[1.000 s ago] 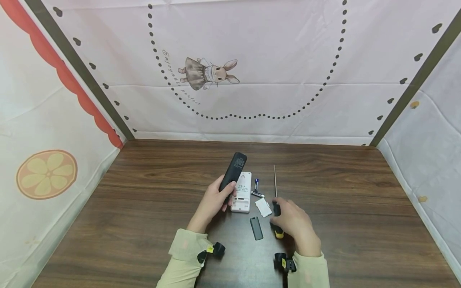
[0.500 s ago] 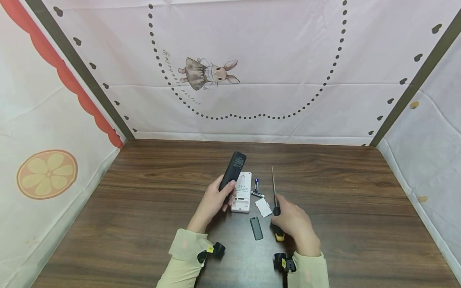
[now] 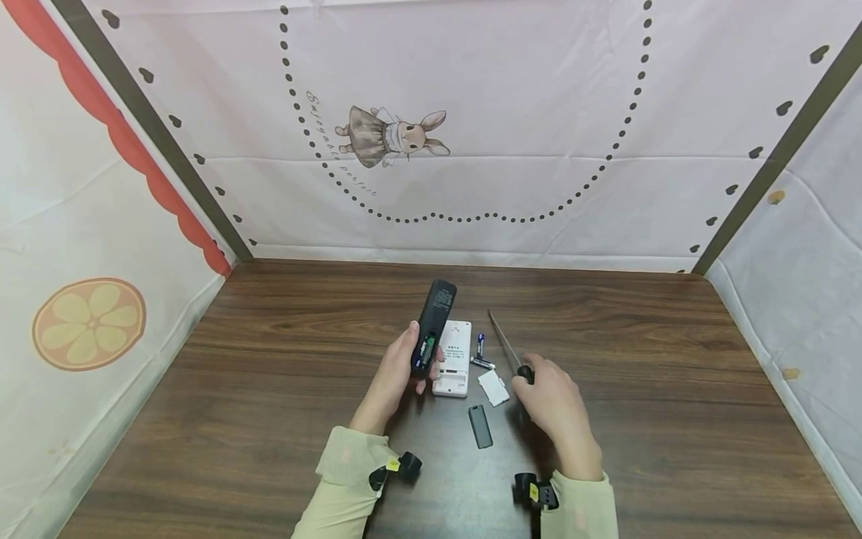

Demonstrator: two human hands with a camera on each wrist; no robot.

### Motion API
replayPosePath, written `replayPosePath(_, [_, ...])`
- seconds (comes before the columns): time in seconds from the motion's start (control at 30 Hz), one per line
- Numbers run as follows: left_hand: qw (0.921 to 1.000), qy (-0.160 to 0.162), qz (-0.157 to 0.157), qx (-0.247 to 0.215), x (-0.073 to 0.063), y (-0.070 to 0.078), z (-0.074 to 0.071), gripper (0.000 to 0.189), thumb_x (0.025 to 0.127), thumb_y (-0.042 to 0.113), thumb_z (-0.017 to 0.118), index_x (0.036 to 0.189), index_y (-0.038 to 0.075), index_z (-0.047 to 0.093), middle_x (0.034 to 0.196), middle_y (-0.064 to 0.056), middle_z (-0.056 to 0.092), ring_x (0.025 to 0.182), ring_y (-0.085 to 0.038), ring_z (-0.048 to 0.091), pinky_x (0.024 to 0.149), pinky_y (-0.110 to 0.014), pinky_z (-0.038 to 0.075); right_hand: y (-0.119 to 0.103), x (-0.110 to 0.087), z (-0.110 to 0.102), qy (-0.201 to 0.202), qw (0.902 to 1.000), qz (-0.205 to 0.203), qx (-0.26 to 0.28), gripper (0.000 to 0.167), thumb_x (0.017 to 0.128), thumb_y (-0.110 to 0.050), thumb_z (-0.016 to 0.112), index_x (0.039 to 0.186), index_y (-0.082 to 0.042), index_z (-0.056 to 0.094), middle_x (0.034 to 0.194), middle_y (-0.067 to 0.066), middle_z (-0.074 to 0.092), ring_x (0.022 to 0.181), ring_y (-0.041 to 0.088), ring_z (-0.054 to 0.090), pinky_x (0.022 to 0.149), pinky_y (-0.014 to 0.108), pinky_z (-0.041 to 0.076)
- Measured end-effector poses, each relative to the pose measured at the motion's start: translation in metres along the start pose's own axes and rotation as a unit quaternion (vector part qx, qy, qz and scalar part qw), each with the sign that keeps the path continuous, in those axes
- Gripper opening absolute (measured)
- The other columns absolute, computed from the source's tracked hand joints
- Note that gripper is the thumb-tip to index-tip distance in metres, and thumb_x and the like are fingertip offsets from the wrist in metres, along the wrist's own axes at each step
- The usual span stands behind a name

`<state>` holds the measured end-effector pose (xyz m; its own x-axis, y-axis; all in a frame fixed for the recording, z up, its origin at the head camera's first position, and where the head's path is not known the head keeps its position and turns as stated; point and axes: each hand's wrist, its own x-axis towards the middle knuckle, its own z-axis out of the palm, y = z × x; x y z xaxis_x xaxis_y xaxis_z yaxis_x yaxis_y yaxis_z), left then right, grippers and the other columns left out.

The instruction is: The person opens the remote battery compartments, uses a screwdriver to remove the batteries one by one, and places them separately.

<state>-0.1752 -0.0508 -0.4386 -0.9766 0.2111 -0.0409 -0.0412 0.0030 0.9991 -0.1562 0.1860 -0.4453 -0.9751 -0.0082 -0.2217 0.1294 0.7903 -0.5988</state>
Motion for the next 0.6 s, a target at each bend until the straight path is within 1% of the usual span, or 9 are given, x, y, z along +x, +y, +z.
replayPosePath(0.1, [0.9999, 0.003, 0.000, -0.016, 0.003, -0.005, -0.001, 0.052, 0.096, 0.045, 0.022, 0.112, 0.002, 0.047, 0.093, -0.028, 0.055, 0.067, -0.044, 0.052, 0.038, -0.029, 0.044, -0.002, -0.001, -0.002, 0.008, 0.9999, -0.009, 0.010, 0.046, 0.084, -0.022, 0.045, 0.127, -0.007, 0.045, 0.114, 0.020, 0.051, 0.055, 0.015, 0.053, 0.046, 0.027, 0.045])
replayPosePath(0.17, [0.9995, 0.005, 0.000, -0.032, 0.006, -0.011, -0.003, 0.054, 0.095, 0.047, 0.024, 0.113, 0.002, 0.047, 0.095, -0.028, 0.055, 0.071, -0.045, 0.053, 0.038, -0.030, 0.045, -0.003, -0.002, -0.004, 0.017, 0.9996, -0.017, 0.015, 0.043, 0.084, -0.023, 0.046, 0.124, -0.008, 0.048, 0.108, 0.018, 0.054, 0.053, 0.015, 0.052, 0.046, 0.027, 0.044])
replayPosePath(0.23, [0.9987, 0.012, 0.001, -0.049, 0.010, -0.017, -0.004, 0.055, 0.094, 0.050, 0.025, 0.114, 0.004, 0.047, 0.097, -0.027, 0.055, 0.073, -0.044, 0.055, 0.039, -0.031, 0.046, -0.005, -0.003, -0.005, 0.034, 0.9988, -0.029, 0.017, 0.039, 0.084, -0.024, 0.048, 0.120, -0.009, 0.051, 0.099, 0.015, 0.057, 0.052, 0.015, 0.052, 0.046, 0.028, 0.043])
replayPosePath(0.3, [0.9976, 0.024, 0.003, -0.065, 0.013, -0.021, -0.005, 0.055, 0.092, 0.053, 0.027, 0.114, 0.007, 0.047, 0.097, -0.023, 0.056, 0.074, -0.040, 0.057, 0.042, -0.033, 0.048, -0.005, -0.005, -0.007, 0.055, 0.9973, -0.048, 0.013, 0.034, 0.086, -0.028, 0.050, 0.115, -0.011, 0.054, 0.093, 0.010, 0.058, 0.057, 0.016, 0.052, 0.050, 0.029, 0.043])
replayPosePath(0.4, [0.9951, 0.047, 0.009, -0.087, 0.014, -0.022, -0.007, 0.057, 0.089, 0.057, 0.031, 0.115, 0.009, 0.047, 0.097, -0.019, 0.058, 0.074, -0.033, 0.059, 0.048, -0.036, 0.051, -0.007, -0.006, -0.009, 0.078, 0.9940, -0.077, 0.000, 0.033, 0.087, -0.038, 0.052, 0.110, -0.014, 0.057, 0.088, 0.005, 0.059, 0.068, 0.018, 0.052, 0.056, 0.030, 0.042])
replayPosePath(0.5, [0.9921, 0.063, 0.015, -0.107, 0.014, -0.022, -0.009, 0.058, 0.088, 0.059, 0.033, 0.117, 0.010, 0.047, 0.098, -0.020, 0.058, 0.079, -0.037, 0.058, 0.054, -0.041, 0.052, -0.009, -0.008, -0.010, 0.087, 0.9914, -0.097, -0.009, 0.036, 0.086, -0.043, 0.053, 0.108, -0.015, 0.058, 0.088, 0.003, 0.059, 0.075, 0.019, 0.050, 0.059, 0.031, 0.040])
replayPosePath(0.57, [0.9903, 0.069, 0.016, -0.120, 0.014, -0.021, -0.010, 0.059, 0.088, 0.059, 0.034, 0.117, 0.010, 0.047, 0.098, -0.021, 0.058, 0.082, -0.041, 0.056, 0.055, -0.043, 0.051, -0.011, -0.009, -0.010, 0.088, 0.9905, -0.105, -0.011, 0.034, 0.086, -0.041, 0.054, 0.107, -0.015, 0.059, 0.085, 0.002, 0.058, 0.074, 0.019, 0.049, 0.059, 0.030, 0.039])
replayPosePath(0.6, [0.9898, 0.070, 0.015, -0.123, 0.014, -0.022, -0.011, 0.059, 0.088, 0.059, 0.034, 0.117, 0.010, 0.047, 0.097, -0.021, 0.058, 0.082, -0.041, 0.056, 0.056, -0.044, 0.051, -0.012, -0.009, -0.010, 0.089, 0.9901, -0.108, -0.012, 0.032, 0.086, -0.040, 0.055, 0.106, -0.015, 0.059, 0.084, 0.001, 0.058, 0.073, 0.019, 0.049, 0.059, 0.030, 0.038])
